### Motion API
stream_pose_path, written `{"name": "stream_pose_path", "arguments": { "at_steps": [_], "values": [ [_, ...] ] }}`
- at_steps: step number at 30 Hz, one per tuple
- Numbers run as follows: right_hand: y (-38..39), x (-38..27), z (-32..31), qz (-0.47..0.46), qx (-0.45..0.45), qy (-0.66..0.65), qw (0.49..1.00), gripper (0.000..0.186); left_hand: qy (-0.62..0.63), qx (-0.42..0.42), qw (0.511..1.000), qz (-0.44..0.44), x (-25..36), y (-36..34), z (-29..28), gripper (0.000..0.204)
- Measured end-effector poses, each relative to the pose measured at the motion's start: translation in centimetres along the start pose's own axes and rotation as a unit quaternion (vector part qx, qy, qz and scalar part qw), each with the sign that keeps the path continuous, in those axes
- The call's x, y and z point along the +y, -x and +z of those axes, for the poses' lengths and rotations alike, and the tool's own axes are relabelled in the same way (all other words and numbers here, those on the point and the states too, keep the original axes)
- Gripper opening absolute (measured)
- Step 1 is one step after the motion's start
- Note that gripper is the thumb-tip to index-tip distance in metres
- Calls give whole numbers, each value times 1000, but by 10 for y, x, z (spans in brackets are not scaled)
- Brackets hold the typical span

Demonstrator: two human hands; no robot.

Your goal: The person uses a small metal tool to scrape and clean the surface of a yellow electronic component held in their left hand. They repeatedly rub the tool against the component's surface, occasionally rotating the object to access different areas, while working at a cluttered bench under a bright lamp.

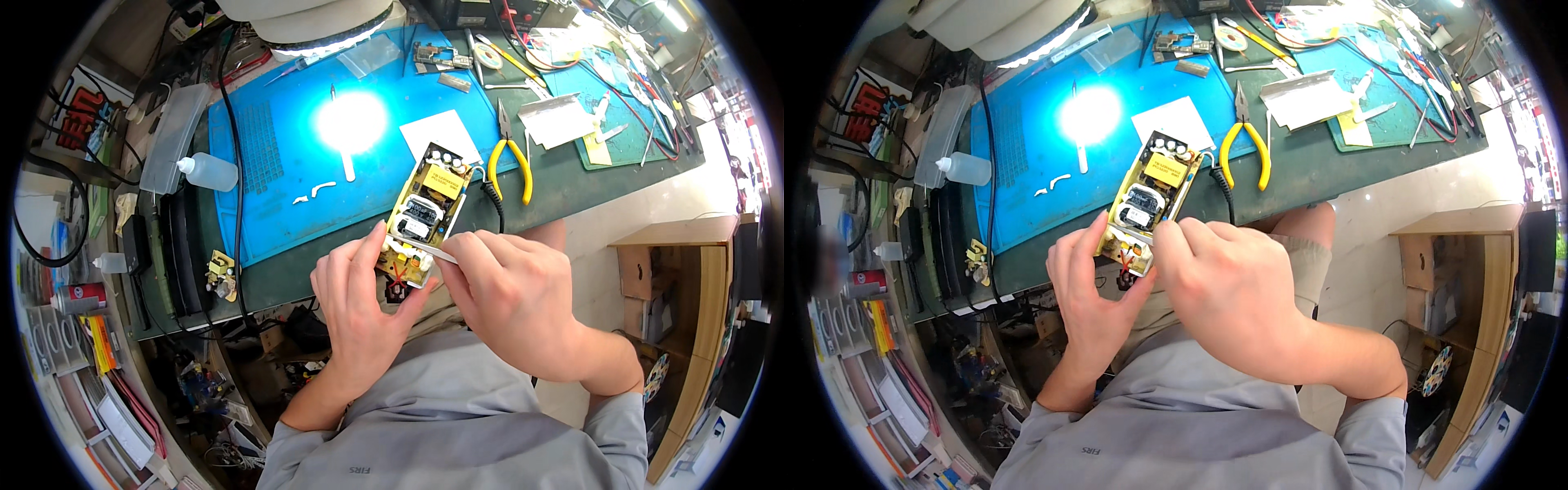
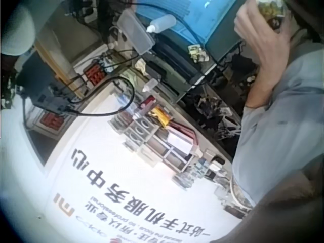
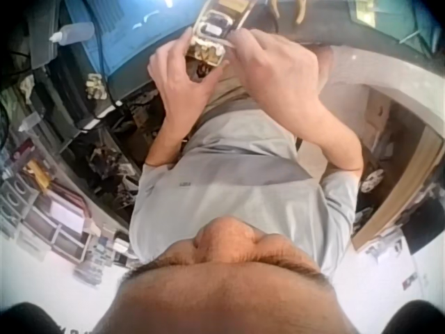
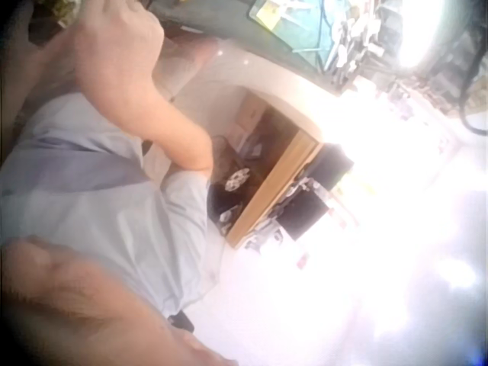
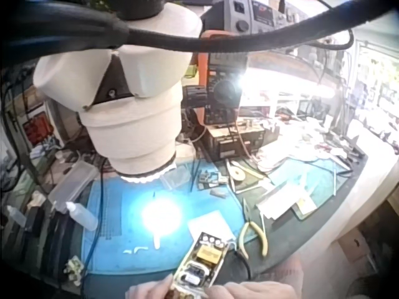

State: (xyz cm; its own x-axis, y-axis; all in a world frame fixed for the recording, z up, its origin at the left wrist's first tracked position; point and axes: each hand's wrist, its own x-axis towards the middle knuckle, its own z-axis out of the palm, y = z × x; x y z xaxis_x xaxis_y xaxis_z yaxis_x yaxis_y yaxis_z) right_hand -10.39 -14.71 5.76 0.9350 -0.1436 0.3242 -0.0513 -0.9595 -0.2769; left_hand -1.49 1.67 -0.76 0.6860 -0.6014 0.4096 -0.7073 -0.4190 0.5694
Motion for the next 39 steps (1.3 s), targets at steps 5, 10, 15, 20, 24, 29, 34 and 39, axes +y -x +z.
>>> {"name": "stream_pose_path", "arguments": {
  "at_steps": [5, 10, 15, 20, 24, 29, 34, 39],
  "values": [
    [11, 8, 17, -2, 54, -58, 997, 16, 8, 4, 1000, -1, 0, 0, 1, 81],
    [12, 15, 25, -16, 80, -98, 992, 15, 6, 1, 1000, 0, 0, -1, -1, 80],
    [15, 16, 31, -18, 100, -124, 987, 16, 9, 0, 1000, 3, 0, -1, -2, 80],
    [18, 19, 35, -16, 93, -144, 985, 17, 10, -3, 1000, 0, 0, -1, -3, 80],
    [19, 22, 37, -26, 99, -159, 982, 17, 11, -2, 1000, 2, -1, 0, -1, 80],
    [17, 24, 41, -21, 98, -199, 975, 16, 8, -3, 1000, 5, -3, 0, -3, 81],
    [18, 23, 41, 13, 99, -215, 972, 13, 33, -29, 999, -6, -4, -9, -15, 72],
    [17, 23, 39, 56, 115, -231, 964, 12, 71, -61, 995, -28, -5, -34, -27, 40]
  ]
}}
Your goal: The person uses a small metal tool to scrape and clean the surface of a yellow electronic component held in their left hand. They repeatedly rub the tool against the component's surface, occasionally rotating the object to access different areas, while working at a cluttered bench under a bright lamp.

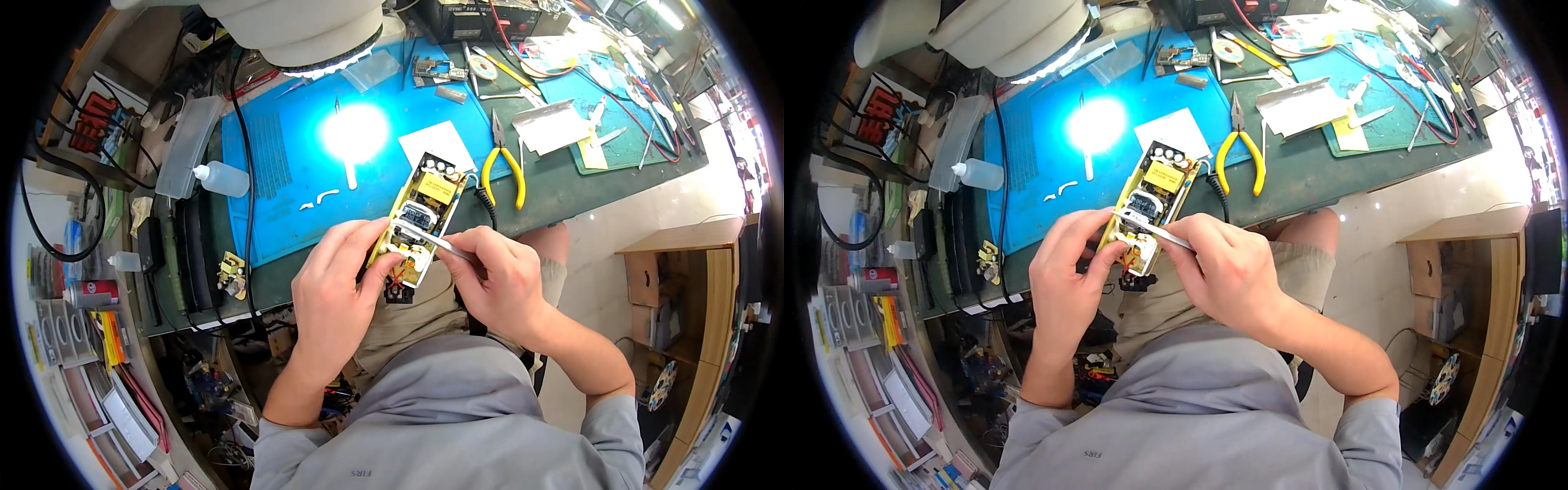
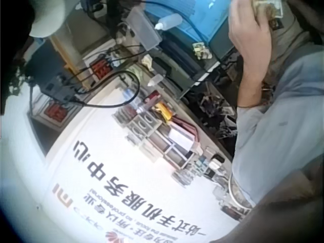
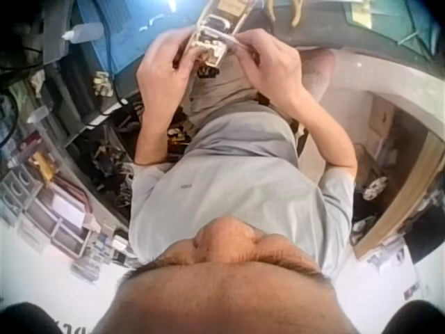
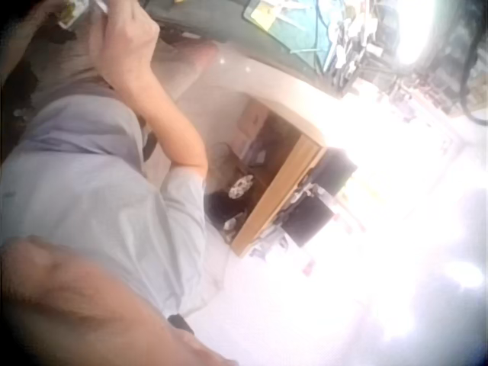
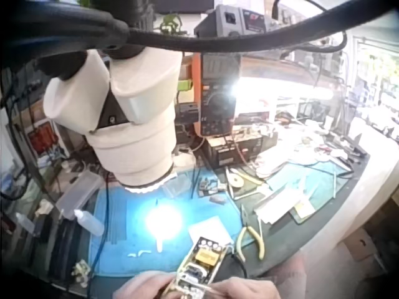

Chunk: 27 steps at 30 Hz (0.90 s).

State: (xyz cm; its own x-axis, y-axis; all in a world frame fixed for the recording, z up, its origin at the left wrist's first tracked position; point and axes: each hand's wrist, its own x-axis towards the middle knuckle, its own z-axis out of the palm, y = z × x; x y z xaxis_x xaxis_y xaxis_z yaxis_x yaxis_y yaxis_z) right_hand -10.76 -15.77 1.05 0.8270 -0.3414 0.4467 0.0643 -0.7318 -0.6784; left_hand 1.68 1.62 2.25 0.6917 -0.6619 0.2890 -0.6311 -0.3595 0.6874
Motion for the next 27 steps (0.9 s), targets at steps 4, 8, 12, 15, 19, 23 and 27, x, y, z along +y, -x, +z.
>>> {"name": "stream_pose_path", "arguments": {
  "at_steps": [4, 8, 12, 15, 19, 23, 27],
  "values": [
    [-3, -3, -11, 44, 12, -6, 999, 12, -64, -9, 996, 65, 0, -9, -7, 26],
    [-2, -3, -12, 10, 31, -8, 999, 12, -98, -24, 991, 93, 5, -16, -9, 17],
    [-1, -6, -13, 0, 29, -11, 1000, 13, -121, -42, 988, 87, 15, -20, -10, 15],
    [-1, -6, -14, -8, 35, -6, 999, 13, -132, -41, 987, 77, 17, -21, -9, 15],
    [1, -3, -16, -10, 35, -4, 999, 14, -99, -29, 994, 46, 13, -19, -10, 14],
    [0, -3, -14, -11, 30, -6, 999, 14, -62, -8, 998, 29, 6, -15, -10, 16],
    [0, -1, -10, -10, 28, -5, 1000, 14, -58, 10, 996, 63, -5, -15, -6, 18]
  ]
}}
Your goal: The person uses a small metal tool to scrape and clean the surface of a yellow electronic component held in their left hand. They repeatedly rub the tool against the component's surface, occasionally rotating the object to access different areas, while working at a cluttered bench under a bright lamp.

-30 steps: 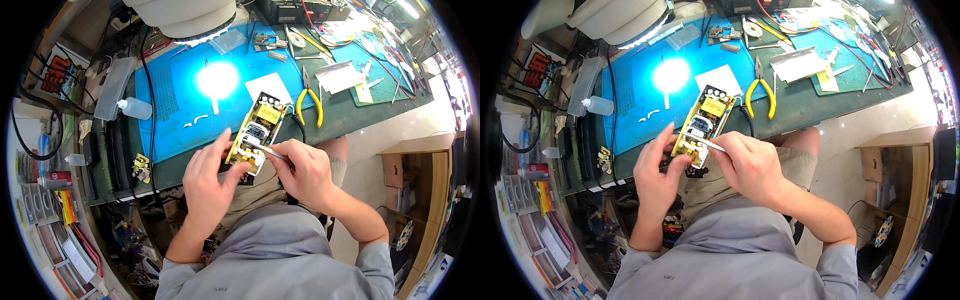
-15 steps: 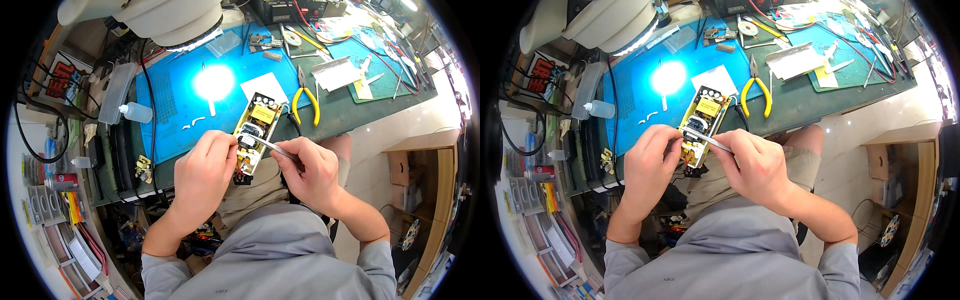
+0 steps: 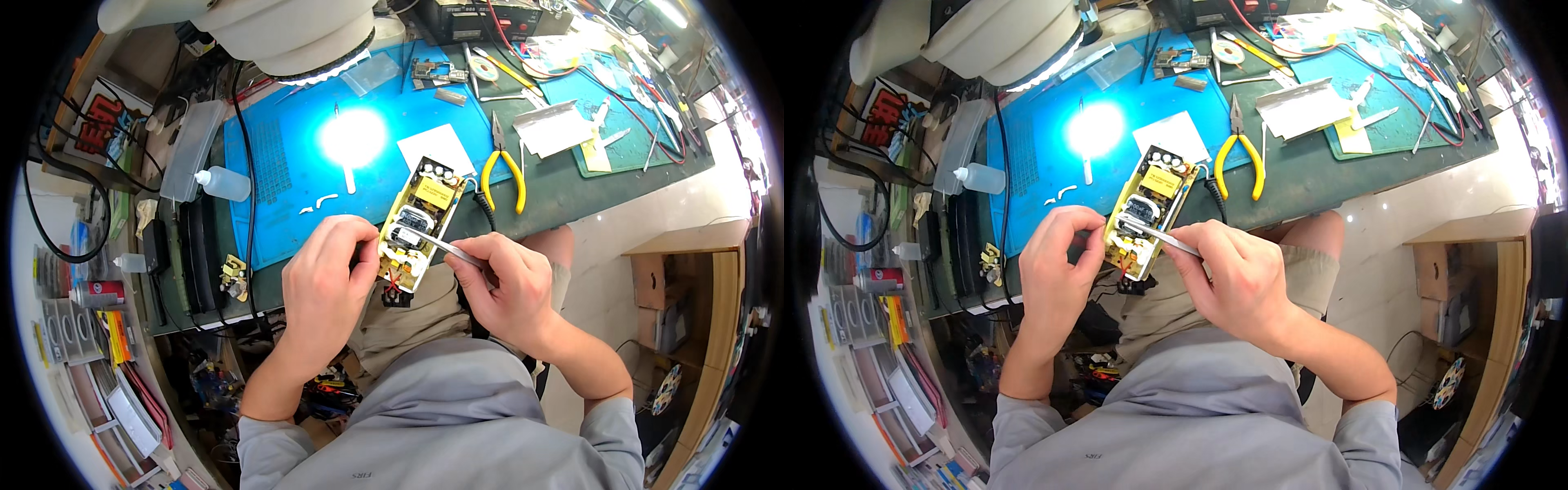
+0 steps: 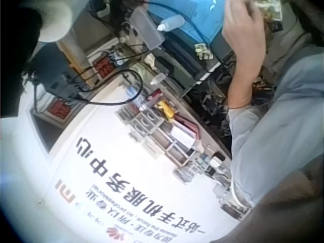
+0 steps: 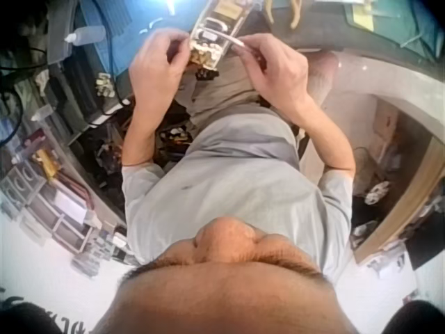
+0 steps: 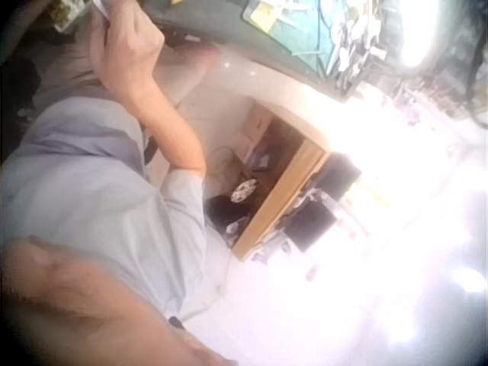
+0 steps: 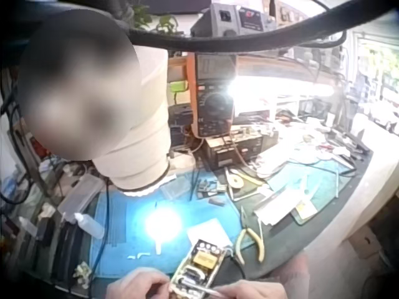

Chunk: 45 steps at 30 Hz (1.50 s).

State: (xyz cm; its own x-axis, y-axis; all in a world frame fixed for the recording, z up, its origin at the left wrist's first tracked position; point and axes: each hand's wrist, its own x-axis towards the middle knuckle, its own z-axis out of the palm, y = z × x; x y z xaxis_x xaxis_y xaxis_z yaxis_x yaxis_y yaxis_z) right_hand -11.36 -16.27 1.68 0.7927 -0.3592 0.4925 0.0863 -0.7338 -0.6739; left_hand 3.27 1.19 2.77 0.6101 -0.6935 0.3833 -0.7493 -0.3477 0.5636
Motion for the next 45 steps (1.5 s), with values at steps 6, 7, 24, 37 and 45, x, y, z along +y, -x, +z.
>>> {"name": "stream_pose_path", "arguments": {
  "at_steps": [6, 7, 24, 37, 45],
  "values": [
    [-1, 7, -4, 41, 39, -10, 998, 15, 33, -37, 998, -45, 9, -4, -12, 25],
    [-1, 7, -4, 52, 53, -19, 997, 16, 56, -49, 995, -72, 12, -4, -15, 25],
    [0, -12, -1, 223, -109, -60, 967, 48, 100, -120, 984, -82, 8, -4, -18, 27],
    [-1, -26, 5, 174, -94, -59, 979, 73, 135, -52, 983, -111, 18, 21, -6, 29],
    [0, -27, 6, 253, -97, -107, 957, 72, 142, -94, 977, -127, 7, 17, -11, 24]
  ]
}}
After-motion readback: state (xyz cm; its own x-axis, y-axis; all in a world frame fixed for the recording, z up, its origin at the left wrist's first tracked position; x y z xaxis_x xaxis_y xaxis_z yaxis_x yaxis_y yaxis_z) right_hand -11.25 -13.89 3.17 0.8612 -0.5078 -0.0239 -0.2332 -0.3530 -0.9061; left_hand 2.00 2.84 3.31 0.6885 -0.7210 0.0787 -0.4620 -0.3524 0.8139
